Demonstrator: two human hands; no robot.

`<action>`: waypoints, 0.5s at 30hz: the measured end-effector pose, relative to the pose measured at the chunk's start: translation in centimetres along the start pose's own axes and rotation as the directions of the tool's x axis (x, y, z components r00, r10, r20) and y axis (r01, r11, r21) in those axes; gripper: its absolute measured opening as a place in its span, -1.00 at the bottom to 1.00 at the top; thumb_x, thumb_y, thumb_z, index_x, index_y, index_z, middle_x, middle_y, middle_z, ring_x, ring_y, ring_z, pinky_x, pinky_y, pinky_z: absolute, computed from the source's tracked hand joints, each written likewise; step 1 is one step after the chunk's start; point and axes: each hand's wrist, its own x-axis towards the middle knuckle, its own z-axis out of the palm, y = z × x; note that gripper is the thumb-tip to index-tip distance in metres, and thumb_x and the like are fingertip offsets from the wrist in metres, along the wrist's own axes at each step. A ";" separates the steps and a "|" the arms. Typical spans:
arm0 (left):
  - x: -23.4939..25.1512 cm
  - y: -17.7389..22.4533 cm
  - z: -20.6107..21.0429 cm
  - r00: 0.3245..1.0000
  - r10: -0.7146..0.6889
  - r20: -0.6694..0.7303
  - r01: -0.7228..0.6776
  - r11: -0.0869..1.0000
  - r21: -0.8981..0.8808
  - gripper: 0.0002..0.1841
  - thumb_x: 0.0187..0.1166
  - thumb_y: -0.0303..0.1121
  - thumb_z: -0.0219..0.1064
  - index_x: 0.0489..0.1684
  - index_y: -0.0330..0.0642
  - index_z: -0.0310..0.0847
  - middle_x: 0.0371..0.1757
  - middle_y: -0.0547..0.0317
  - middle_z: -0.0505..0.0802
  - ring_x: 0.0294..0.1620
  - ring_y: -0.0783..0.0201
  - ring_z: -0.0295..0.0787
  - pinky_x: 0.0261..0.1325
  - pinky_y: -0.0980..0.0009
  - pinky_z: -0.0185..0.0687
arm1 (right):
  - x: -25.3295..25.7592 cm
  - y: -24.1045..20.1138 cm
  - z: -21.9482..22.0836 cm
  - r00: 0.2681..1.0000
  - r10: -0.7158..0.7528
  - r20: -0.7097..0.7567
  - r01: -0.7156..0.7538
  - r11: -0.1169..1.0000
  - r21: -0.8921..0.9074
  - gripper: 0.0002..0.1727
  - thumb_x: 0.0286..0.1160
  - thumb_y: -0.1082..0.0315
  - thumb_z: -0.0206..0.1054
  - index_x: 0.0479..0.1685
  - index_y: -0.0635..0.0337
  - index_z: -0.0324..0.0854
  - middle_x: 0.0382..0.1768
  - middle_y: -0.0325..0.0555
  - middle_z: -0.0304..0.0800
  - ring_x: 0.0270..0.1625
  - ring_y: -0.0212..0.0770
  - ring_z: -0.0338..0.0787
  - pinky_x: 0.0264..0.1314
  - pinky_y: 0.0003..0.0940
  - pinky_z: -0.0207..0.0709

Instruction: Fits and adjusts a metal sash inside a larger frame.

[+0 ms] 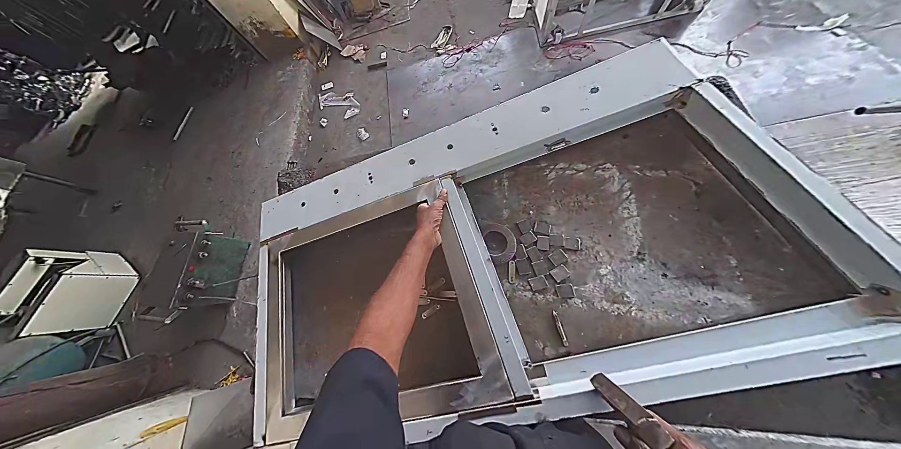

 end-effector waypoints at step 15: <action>0.1 1.0 0.4 0.996 -0.067 -0.051 0.067 0.998 0.001 -0.48 0.49 -0.20 0.57 0.28 -0.37 0.59 0.05 -0.20 0.84 0.02 0.03 0.84 0.14 0.06 0.77 | 8.2 -4.1 -2.3 0.992 -0.123 0.042 0.123 0.992 -0.007 -0.50 0.67 -0.02 0.27 -0.05 0.36 0.71 -0.45 0.03 0.74 -0.36 -0.07 0.75 -0.21 0.08 0.58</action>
